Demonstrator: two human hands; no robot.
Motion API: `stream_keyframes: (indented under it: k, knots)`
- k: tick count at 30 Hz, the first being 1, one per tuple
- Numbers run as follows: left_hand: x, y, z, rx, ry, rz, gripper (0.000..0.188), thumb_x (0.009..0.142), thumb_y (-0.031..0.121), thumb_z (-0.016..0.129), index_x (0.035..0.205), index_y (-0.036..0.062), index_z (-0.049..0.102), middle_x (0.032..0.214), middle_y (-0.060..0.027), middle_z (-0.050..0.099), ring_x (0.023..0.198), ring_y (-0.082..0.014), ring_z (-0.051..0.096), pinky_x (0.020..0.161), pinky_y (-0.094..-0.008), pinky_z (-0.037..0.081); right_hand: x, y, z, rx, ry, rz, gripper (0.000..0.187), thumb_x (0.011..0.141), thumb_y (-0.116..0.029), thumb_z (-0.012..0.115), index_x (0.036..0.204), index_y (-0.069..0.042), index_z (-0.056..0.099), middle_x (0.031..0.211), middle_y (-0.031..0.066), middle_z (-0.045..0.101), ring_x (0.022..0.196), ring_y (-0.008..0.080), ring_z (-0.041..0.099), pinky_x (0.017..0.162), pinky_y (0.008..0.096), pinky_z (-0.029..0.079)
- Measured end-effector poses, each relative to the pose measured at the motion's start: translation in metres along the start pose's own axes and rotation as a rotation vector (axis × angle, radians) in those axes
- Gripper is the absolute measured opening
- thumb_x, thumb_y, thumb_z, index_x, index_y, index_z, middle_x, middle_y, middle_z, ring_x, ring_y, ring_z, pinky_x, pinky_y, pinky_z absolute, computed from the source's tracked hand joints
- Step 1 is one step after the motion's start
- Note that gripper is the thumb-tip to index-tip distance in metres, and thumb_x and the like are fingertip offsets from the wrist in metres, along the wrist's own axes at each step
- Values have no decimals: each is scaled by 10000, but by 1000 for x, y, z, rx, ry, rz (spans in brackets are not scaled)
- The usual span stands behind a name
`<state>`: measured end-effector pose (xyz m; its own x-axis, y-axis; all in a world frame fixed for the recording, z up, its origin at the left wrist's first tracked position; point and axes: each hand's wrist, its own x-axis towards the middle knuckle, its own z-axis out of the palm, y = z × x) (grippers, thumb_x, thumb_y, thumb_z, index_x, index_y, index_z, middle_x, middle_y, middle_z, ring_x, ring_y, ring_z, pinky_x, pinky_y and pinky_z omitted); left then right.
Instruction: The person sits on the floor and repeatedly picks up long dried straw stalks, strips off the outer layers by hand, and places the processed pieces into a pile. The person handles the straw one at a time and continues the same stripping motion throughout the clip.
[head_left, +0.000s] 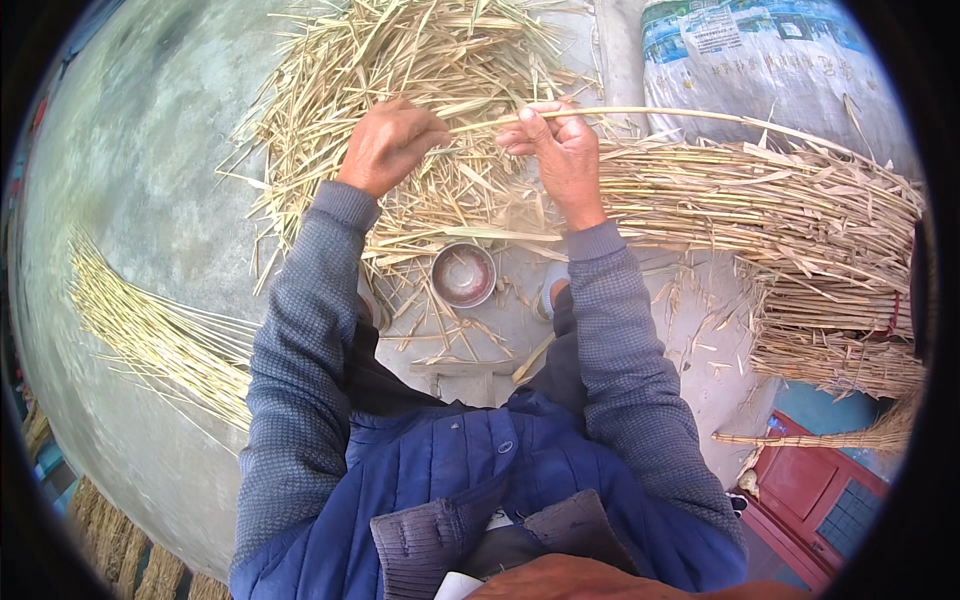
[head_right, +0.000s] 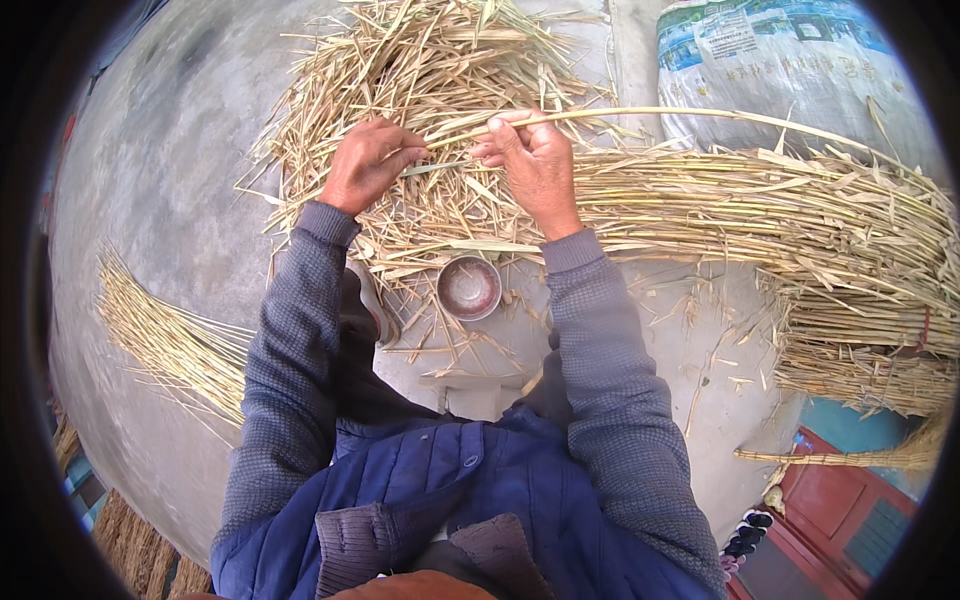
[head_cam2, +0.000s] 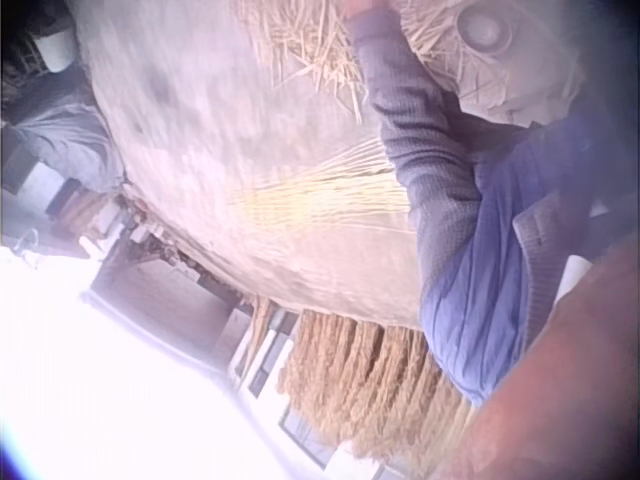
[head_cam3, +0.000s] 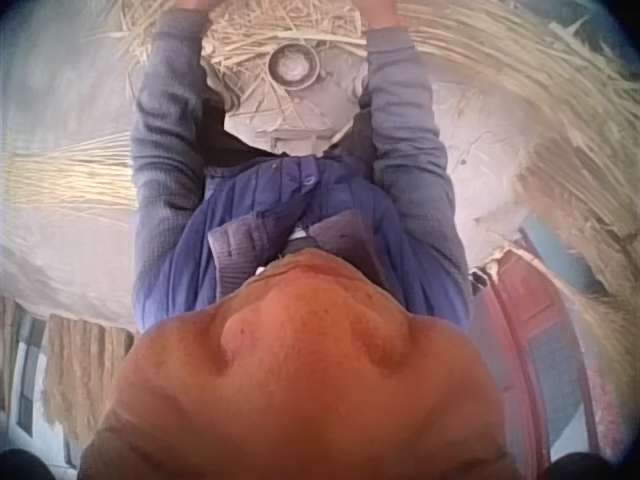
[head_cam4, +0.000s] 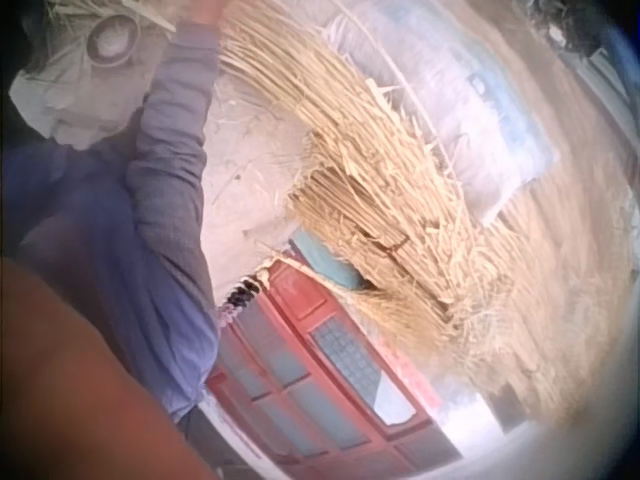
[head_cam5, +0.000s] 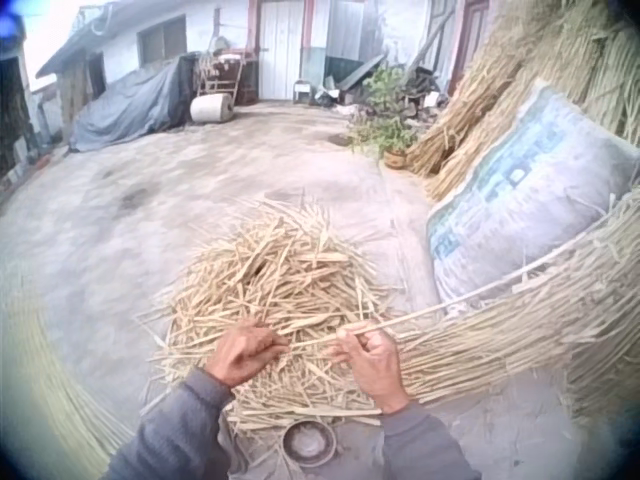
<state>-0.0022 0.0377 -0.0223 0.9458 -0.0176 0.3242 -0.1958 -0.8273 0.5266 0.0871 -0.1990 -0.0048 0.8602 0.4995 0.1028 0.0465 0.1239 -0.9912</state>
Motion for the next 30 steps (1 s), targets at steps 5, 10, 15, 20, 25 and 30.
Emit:
stream_keyframes:
  k: [5,10,15,20,25,30]
  knots:
    - [-20,-30,-37,276,-255,-373,141,751,228,799,769,116,715,716,-48,691,717,-252,664,865,-472,473,8,-17,-24,-44,119,-23,247,999,-200,644,1074,26,580,900,142,724,801,172,728,664,257,585]
    - [-10,2,-18,-27,55,-14,219,822,287,774,927,103,718,815,-41,712,766,-252,658,814,-417,442,1,-14,-8,-19,56,22,240,991,-215,656,1033,19,631,909,137,731,799,176,729,702,267,595]
    - [8,37,2,-135,53,10,156,835,177,774,932,67,719,834,-86,717,755,-269,671,734,-381,481,-4,-6,15,16,-58,27,202,973,-134,672,1064,34,608,938,130,710,857,177,722,706,263,593]
    - [1,20,-26,-243,-94,-151,142,842,172,764,881,45,716,739,-84,712,659,-237,682,636,-358,529,-4,-18,-9,5,-55,9,224,977,-134,658,1105,44,611,956,158,726,900,213,730,749,283,593]
    - [-1,21,-17,-377,-99,-190,188,867,199,767,955,36,734,817,-98,729,730,-188,689,669,-331,541,-2,-18,-4,-63,-58,5,257,978,-196,674,1088,32,631,935,144,736,852,194,733,733,276,587]
    - [3,28,1,-753,-77,-359,274,883,228,782,1038,7,732,842,-45,727,758,-104,653,719,-262,535,-5,-16,6,8,-41,-20,270,984,-244,669,1040,15,619,892,158,740,827,184,734,714,272,586]
